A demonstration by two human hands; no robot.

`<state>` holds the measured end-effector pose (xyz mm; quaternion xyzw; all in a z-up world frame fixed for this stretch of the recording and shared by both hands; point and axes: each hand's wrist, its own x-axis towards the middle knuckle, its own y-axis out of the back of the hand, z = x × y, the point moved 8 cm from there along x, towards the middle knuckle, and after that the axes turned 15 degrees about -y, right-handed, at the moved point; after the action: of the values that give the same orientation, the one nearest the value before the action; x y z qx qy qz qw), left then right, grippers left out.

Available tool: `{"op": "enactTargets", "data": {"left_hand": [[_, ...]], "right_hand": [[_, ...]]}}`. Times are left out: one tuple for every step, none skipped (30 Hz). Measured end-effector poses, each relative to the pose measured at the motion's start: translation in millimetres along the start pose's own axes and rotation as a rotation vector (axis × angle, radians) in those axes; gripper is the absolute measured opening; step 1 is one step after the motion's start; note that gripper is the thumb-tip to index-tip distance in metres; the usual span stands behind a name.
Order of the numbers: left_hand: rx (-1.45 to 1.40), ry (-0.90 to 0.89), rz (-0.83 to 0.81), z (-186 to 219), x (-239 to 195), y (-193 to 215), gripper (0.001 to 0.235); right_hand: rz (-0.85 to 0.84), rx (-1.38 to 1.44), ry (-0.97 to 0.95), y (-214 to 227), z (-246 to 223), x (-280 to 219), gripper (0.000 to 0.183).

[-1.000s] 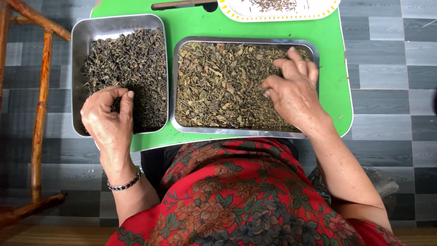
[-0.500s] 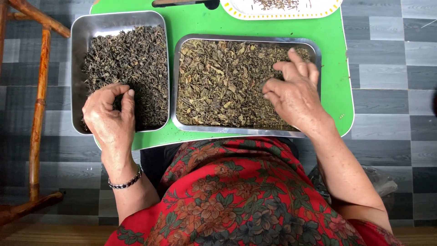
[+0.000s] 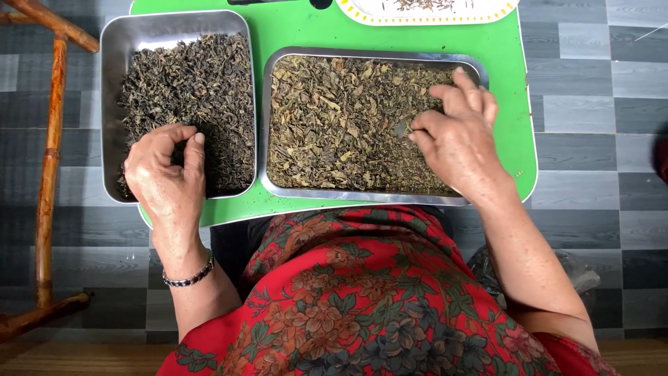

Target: Manually sorting dried tea leaves by picking out stems and debris and transferring them between trays.

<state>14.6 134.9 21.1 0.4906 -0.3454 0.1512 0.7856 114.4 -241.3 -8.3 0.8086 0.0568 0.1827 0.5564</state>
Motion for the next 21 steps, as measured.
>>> {"op": "enactTargets", "data": {"left_hand": [[0.001,0.002,0.000,1,0,0,0.006],[-0.006,0.003,0.001,1,0,0,0.006],[-0.012,0.006,0.002,1,0,0,0.005],[-0.011,0.009,0.003,1,0,1,0.005],[-0.009,0.008,0.003,2,1,1,0.006],[-0.008,0.006,0.002,3,1,1,0.006],[-0.009,0.008,0.002,2,0,1,0.006],[-0.004,0.007,0.000,2,0,1,0.006],[0.001,0.006,0.002,2,0,1,0.006],[0.001,0.008,0.004,2,1,1,0.006],[0.006,0.006,0.001,3,1,2,0.005],[0.012,0.005,-0.002,4,0,2,0.005],[0.012,0.007,-0.004,3,0,1,0.005],[0.013,0.008,-0.006,3,-1,1,0.006],[0.014,0.007,-0.007,2,-1,0,0.006],[0.014,0.006,-0.007,2,-1,1,0.006],[0.022,0.009,-0.010,2,-1,1,0.006],[0.030,0.011,-0.014,2,-2,1,0.006],[0.031,0.010,-0.015,-1,-5,-1,0.006],[0.026,0.051,-0.009,-7,-9,-3,0.006],[0.022,0.091,-0.003,-14,-12,-5,0.006]], "right_hand": [[-0.001,0.000,0.001,-4,0,0,0.015],[0.037,-0.066,0.021,-6,-1,0,0.019],[0.075,-0.133,0.043,-8,-2,-1,0.025],[0.074,-0.133,0.045,-9,-3,0,0.025],[0.083,-0.151,0.051,-9,-4,0,0.015],[0.093,-0.168,0.057,-9,-5,0,0.008],[0.092,-0.169,0.057,-8,-4,-1,0.008],[0.080,-0.145,0.041,-7,-1,-1,0.010],[0.070,-0.122,0.029,-5,1,0,0.012],[0.070,-0.123,0.031,-3,1,-1,0.012],[0.079,-0.097,0.016,1,2,-4,0.018],[0.089,-0.070,0.000,5,3,-7,0.024],[0.086,-0.070,0.001,8,-4,-9,0.024],[0.036,-0.010,0.030,8,-12,-13,0.018],[-0.012,0.050,0.059,9,-21,-16,0.015],[-0.012,0.050,0.059,8,-27,-17,0.015],[-0.081,0.061,0.064,2,-33,-20,0.021],[-0.150,0.072,0.069,-4,-39,-22,0.027],[-0.149,0.074,0.069,-5,-41,-22,0.027],[-0.099,0.089,0.045,-3,-40,-20,0.017],[-0.048,0.104,0.021,1,-39,-18,0.013]]}}
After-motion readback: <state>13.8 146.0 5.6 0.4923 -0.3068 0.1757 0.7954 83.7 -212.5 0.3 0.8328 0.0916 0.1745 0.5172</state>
